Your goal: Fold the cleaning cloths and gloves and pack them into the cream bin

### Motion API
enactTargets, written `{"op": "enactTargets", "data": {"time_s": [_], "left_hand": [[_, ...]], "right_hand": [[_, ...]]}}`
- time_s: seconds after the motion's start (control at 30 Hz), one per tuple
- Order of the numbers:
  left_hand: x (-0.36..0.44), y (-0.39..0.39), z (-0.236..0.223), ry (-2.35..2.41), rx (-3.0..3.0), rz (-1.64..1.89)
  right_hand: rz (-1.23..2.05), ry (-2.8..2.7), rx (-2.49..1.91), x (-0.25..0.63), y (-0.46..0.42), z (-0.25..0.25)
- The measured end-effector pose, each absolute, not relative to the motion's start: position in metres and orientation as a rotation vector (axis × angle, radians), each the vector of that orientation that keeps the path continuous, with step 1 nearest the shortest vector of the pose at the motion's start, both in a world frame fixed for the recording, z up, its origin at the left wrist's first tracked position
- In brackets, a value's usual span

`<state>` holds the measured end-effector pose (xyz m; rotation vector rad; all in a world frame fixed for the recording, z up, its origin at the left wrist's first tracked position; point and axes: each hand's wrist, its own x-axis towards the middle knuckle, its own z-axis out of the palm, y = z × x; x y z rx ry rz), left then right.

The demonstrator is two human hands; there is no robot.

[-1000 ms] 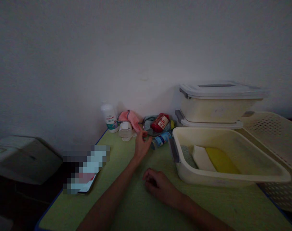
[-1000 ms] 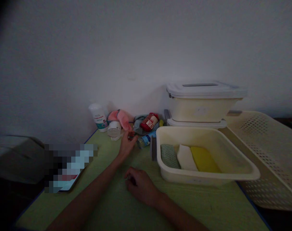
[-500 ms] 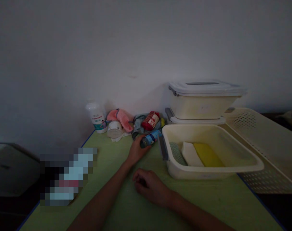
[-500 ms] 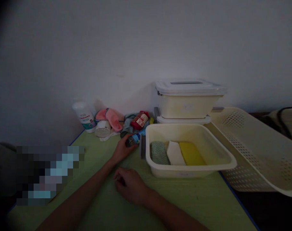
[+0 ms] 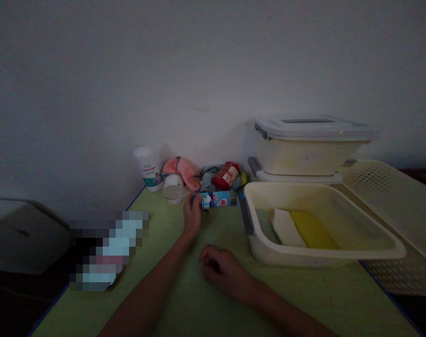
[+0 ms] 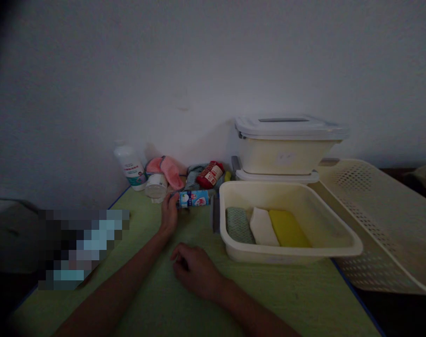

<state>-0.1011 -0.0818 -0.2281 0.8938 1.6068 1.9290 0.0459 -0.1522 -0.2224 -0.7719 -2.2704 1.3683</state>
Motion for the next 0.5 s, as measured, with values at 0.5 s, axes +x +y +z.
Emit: {"op": "enactTargets", "data": {"time_s": [0.5], "left_hand": [[-0.133, -0.080, -0.227, 1.319, 0.286, 2.153]], "right_hand": [[1.368, -2.270, -0.737, 0.046, -0.152, -0.222]]}}
